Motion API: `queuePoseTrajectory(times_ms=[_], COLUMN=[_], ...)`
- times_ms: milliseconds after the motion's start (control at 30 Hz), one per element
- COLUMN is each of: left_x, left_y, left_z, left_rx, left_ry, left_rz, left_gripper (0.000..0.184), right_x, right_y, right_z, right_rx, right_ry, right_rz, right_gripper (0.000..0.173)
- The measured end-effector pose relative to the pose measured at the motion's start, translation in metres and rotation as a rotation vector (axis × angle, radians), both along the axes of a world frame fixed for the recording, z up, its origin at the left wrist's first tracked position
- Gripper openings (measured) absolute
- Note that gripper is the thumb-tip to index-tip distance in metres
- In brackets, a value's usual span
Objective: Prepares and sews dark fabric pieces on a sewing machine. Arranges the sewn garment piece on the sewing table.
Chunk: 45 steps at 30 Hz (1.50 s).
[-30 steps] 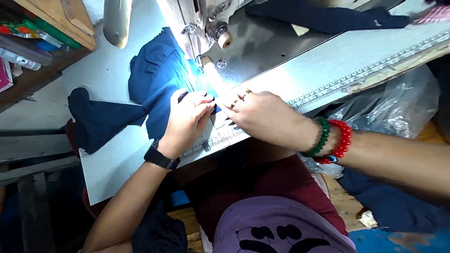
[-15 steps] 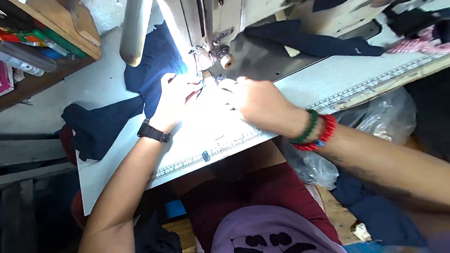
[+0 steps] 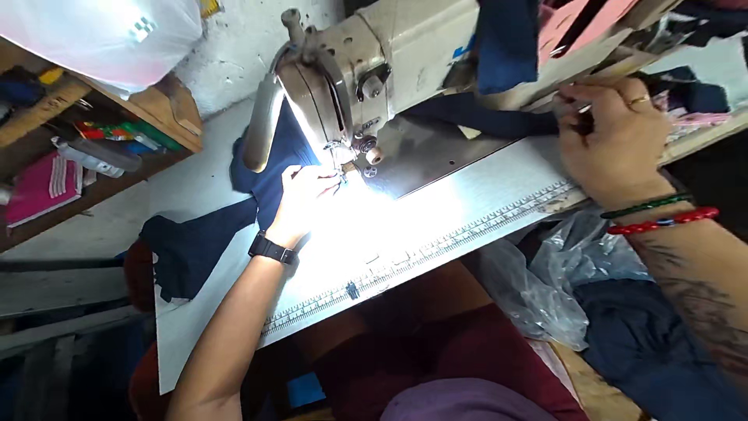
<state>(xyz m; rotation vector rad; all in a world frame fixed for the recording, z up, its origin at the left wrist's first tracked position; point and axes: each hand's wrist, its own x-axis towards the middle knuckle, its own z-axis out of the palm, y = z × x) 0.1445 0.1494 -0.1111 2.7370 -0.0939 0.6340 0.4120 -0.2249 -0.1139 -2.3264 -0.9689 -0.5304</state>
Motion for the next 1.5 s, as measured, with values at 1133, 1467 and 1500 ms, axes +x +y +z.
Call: queuePoseTrajectory(times_ms=[1133,1467,1500], left_x=[0.002,-0.066,-0.071], left_y=[-0.008,0.007,0.002], left_z=[0.002,0.009,0.008], left_rx=[-0.097,-0.271,-0.281], left_ry=[0.097,-0.01,-0.03], left_rz=[0.296,0.525,0.516], left_gripper=[0.03,0.023,0.023], right_x=[0.138,-0.078,-0.119], right_y=[0.0,0.006,0.03], right_z=[0.077,0.08,0.075], right_rx=[0.43,0.098,-0.116], right_ry=[0.297,0.363,0.34], right_rz=[-0.219,0.281,0.36], right_gripper=[0.056,0.046,0.039])
